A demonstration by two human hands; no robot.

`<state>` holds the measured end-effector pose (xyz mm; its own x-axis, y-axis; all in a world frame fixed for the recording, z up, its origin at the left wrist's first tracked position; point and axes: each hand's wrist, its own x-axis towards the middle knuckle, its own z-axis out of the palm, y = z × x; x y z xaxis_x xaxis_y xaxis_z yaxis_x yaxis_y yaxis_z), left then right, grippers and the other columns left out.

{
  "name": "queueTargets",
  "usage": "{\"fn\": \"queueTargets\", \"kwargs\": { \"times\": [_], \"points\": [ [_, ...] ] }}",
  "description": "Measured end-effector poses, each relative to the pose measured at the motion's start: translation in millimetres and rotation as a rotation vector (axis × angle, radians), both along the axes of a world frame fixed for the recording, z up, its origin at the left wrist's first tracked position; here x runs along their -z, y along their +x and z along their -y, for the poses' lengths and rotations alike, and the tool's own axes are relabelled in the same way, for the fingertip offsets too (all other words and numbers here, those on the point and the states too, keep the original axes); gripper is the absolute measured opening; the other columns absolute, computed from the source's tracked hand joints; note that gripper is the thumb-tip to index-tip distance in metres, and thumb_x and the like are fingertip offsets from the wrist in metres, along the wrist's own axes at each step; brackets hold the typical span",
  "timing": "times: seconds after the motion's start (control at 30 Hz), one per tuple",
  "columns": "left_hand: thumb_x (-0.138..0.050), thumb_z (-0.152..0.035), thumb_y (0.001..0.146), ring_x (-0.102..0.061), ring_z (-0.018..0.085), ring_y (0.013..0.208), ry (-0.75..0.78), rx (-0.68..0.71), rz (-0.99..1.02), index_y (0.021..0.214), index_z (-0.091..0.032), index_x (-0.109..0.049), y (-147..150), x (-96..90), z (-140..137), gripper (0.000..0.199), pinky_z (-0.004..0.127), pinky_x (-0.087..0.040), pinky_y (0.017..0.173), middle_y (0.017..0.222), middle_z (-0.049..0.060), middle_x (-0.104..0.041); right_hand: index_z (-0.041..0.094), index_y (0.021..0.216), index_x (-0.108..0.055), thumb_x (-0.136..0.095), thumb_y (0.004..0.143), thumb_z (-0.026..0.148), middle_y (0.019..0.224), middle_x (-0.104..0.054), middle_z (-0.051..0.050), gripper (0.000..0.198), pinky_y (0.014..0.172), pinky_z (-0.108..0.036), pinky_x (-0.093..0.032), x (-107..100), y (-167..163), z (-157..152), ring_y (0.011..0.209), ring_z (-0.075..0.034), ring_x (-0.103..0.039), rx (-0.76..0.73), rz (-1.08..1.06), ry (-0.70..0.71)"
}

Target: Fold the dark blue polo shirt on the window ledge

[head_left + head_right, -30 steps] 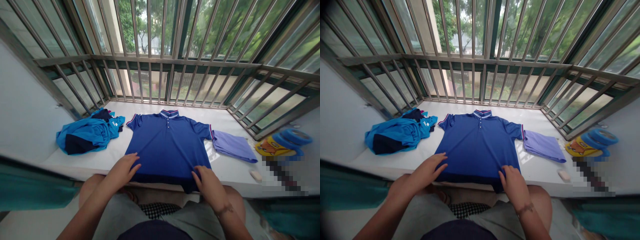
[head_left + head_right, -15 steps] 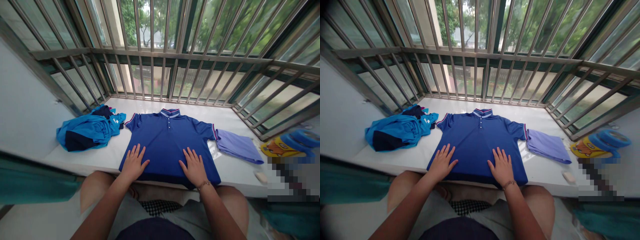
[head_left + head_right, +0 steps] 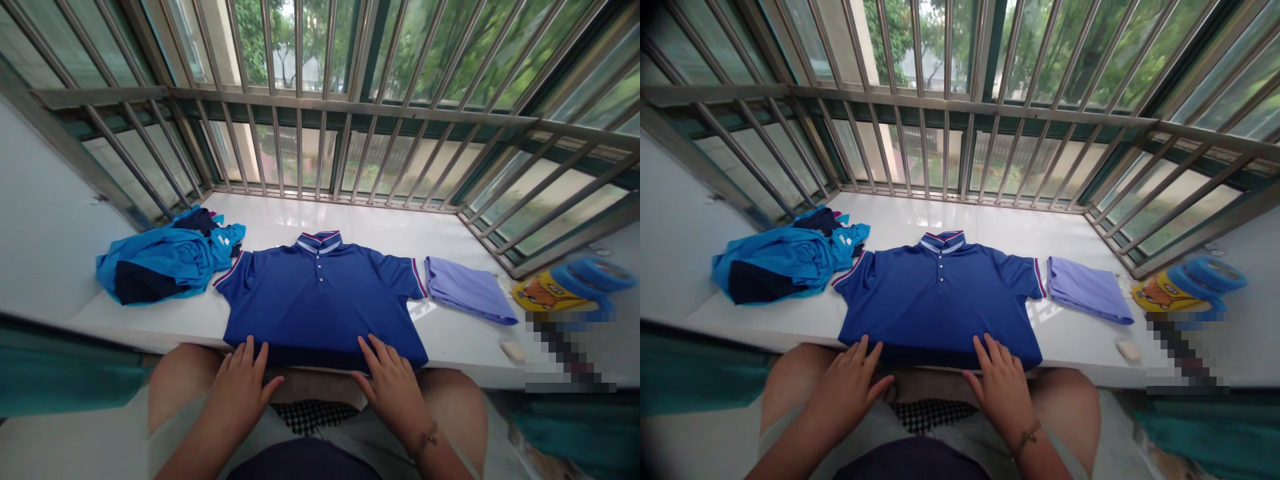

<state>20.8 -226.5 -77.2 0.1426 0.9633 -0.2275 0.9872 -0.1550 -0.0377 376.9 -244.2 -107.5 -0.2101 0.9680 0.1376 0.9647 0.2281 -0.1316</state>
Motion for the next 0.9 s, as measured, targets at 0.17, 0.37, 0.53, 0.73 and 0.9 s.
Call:
{"fn": "queueTargets", "kwargs": {
  "times": [0.17,0.37,0.53,0.73,0.9],
  "points": [
    [-0.061,-0.050,0.104,-0.039,0.039,0.161,0.053,0.163,0.185,0.158,-0.021,-0.062,22,-10.7,-37,0.062,0.063,-0.037,0.129,0.174,0.016,-0.042,0.022,0.127,-0.074,-0.043,0.114,0.041,0.120,-0.074,-0.013,0.039,0.099,-0.041,-0.053,-24,39,-40,0.109,-0.028,-0.068,0.085,-0.087,0.047],
    [-0.044,-0.050,0.113,-0.036,0.030,0.164,0.073,0.433,0.460,0.160,-0.022,-0.055,122,-16.9,-163,0.056,0.055,-0.031,0.133,0.175,0.011,-0.042,0.008,0.133,-0.069,-0.044,0.111,0.031,0.125,-0.073,-0.024,0.040,0.107,-0.041,-0.048,-55,108,-158,0.119,-0.032,-0.068,0.532,0.025,0.003],
    [-0.046,-0.041,0.112,-0.041,0.032,0.161,0.067,0.353,0.430,0.160,-0.021,-0.055,180,-9.5,-269,0.053,0.057,-0.030,0.133,0.171,0.013,-0.049,0.002,0.139,-0.064,-0.062,0.102,0.032,0.131,-0.071,-0.029,0.048,0.107,-0.043,-0.050,-50,120,-214,0.124,-0.036,-0.069,0.626,0.027,-0.090],
    [-0.044,-0.048,0.111,-0.033,0.031,0.165,0.188,0.228,0.452,0.168,-0.017,-0.043,177,16.5,-305,0.065,0.052,-0.020,0.137,0.179,0.014,-0.035,0.002,0.129,-0.068,-0.061,0.099,0.041,0.115,-0.074,-0.033,0.049,0.091,-0.049,-0.056,-19,139,-217,0.107,-0.039,-0.077,0.790,-0.064,-0.158],
    [-0.043,-0.060,0.107,-0.028,0.032,0.167,0.172,0.215,0.424,0.170,-0.017,-0.040,175,28.2,-309,0.076,0.051,-0.018,0.137,0.180,0.014,-0.031,0.012,0.105,-0.077,-0.060,0.094,0.043,0.098,-0.077,-0.024,0.037,0.085,-0.045,-0.055,-14,156,-211,0.096,-0.035,-0.077,0.790,-0.221,-0.130]
  ]
}}
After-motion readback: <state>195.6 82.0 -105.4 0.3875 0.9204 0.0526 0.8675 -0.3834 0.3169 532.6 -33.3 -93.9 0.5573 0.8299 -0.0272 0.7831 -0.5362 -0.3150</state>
